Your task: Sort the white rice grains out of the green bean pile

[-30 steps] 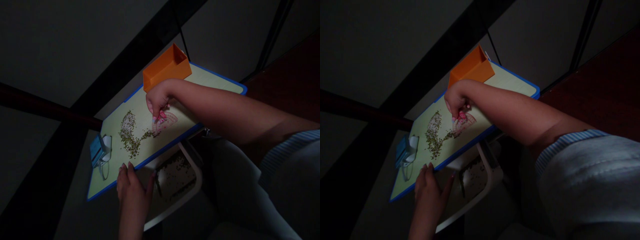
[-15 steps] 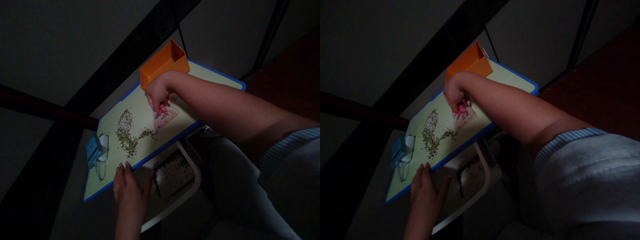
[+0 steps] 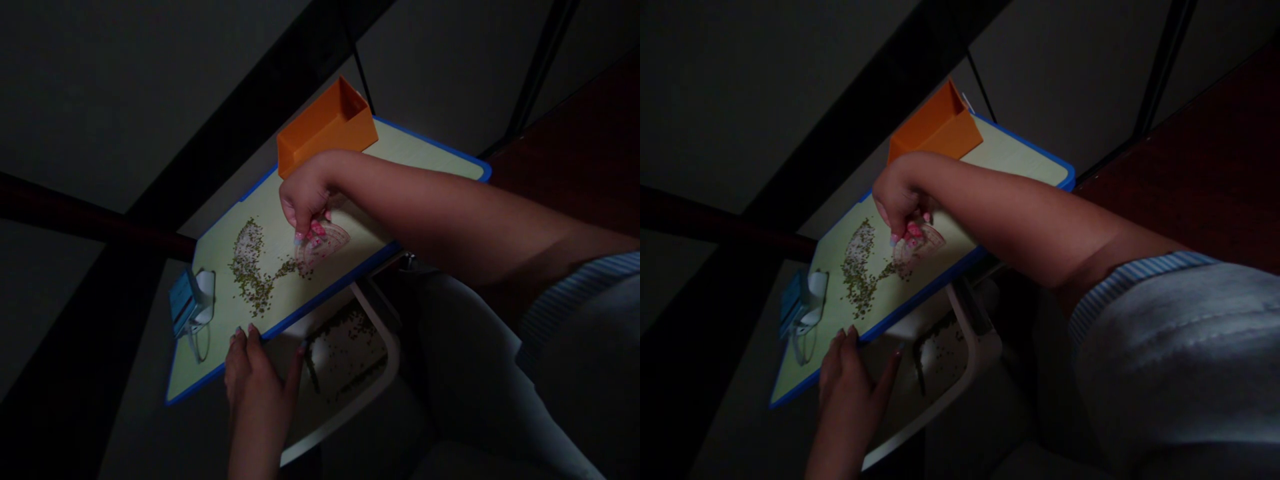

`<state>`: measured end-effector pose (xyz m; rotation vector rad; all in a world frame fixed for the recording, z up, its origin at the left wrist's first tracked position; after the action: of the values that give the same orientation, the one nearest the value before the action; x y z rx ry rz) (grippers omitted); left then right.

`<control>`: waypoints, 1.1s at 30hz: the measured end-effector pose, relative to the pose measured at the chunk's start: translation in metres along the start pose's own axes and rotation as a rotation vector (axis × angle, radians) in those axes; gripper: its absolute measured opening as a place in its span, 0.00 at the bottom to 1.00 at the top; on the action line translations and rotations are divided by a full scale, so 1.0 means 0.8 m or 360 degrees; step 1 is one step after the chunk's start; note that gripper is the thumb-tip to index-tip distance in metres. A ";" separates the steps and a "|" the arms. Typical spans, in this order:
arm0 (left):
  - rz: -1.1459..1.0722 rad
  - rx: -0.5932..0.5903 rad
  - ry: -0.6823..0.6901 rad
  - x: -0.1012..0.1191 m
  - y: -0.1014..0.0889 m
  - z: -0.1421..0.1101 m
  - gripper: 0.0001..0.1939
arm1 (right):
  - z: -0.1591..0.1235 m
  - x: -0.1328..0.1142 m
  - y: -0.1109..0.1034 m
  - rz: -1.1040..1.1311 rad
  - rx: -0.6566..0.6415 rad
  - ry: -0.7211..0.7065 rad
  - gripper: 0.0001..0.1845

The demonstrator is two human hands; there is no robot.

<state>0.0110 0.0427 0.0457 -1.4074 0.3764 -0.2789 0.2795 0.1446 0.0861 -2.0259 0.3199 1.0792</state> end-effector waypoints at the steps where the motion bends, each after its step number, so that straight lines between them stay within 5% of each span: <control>1: -0.0002 -0.0006 -0.0007 0.000 0.000 0.000 0.44 | 0.000 0.002 -0.002 0.0015 0.0000 0.0007 0.17; 7: -0.0036 -0.0002 -0.0008 0.000 -0.001 0.001 0.44 | -0.016 0.007 -0.014 -0.0143 -0.0056 0.0089 0.18; 14: -0.0070 -0.0016 -0.0031 -0.002 -0.001 0.002 0.43 | -0.027 0.015 -0.032 -0.0250 0.0192 0.0185 0.16; 21: -0.0042 -0.0014 -0.0010 0.000 -0.002 0.001 0.44 | -0.024 0.018 -0.024 -0.0183 0.0076 0.0252 0.13; 33: -0.0044 -0.0006 0.0002 -0.002 -0.001 0.001 0.44 | -0.020 0.024 -0.013 0.0095 0.0049 0.0480 0.26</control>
<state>0.0102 0.0442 0.0467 -1.4167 0.3589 -0.3017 0.3059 0.1420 0.0819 -2.1635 0.5513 0.7963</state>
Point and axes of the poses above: each hand's wrist, its own z-axis towards the middle knuckle, its own y-axis out of the palm, x = y × z, the point moved 5 cm from there along z, towards the middle knuckle, and after that the axes turned 3 degrees about -x, right-handed, at the moved point
